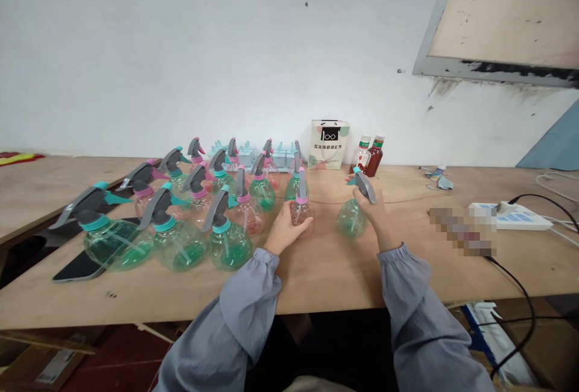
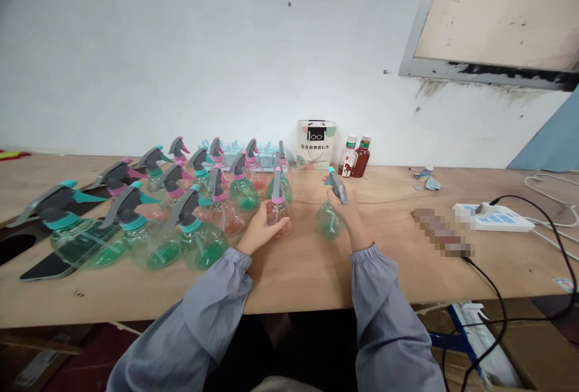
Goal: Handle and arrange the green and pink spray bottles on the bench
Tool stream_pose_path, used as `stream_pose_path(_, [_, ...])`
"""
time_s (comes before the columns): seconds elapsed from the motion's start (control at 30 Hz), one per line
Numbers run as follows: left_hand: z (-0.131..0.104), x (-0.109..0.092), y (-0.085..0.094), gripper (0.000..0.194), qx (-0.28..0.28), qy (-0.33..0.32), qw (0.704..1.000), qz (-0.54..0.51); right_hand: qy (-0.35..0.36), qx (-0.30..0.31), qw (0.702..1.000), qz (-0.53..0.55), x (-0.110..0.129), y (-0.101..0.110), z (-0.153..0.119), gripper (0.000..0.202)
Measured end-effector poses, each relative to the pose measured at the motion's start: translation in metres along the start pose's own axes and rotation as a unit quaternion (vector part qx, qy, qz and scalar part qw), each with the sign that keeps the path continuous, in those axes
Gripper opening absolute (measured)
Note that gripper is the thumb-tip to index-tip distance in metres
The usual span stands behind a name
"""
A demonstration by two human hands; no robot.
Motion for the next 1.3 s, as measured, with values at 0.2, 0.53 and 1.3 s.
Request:
stream_pose_path(0.2, [0.0, -0.002, 0.001, 0.063, 0.003, 0.027, 1.0, -0.004, -0.041, -0.041, 0.991, -0.117, -0.027, 0.037, 0.01, 0.014])
stream_pose_path(0.53, [-0.001, -0.005, 0.002, 0.066, 0.012, 0.033, 0.999, -0.002, -0.11, -0.089, 0.983, -0.114, -0.073, 0.046, -0.005, 0.056])
stream_pose_path(1.3, [-0.003, -0.004, 0.002, 0.064, 0.021, 0.028, 0.999, 0.004, -0.29, -0.04, 0.92, -0.26, -0.159, 0.049, 0.028, 0.071])
Point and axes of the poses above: each hand's wrist, its own z-axis towards the middle knuckle, its own y-axis out of the back of the hand, x = y × z, the point moved 1 cm from there along z, towards the middle knuckle, and after that the axes turned 7 degrees about -z, right-handed, at the moved point
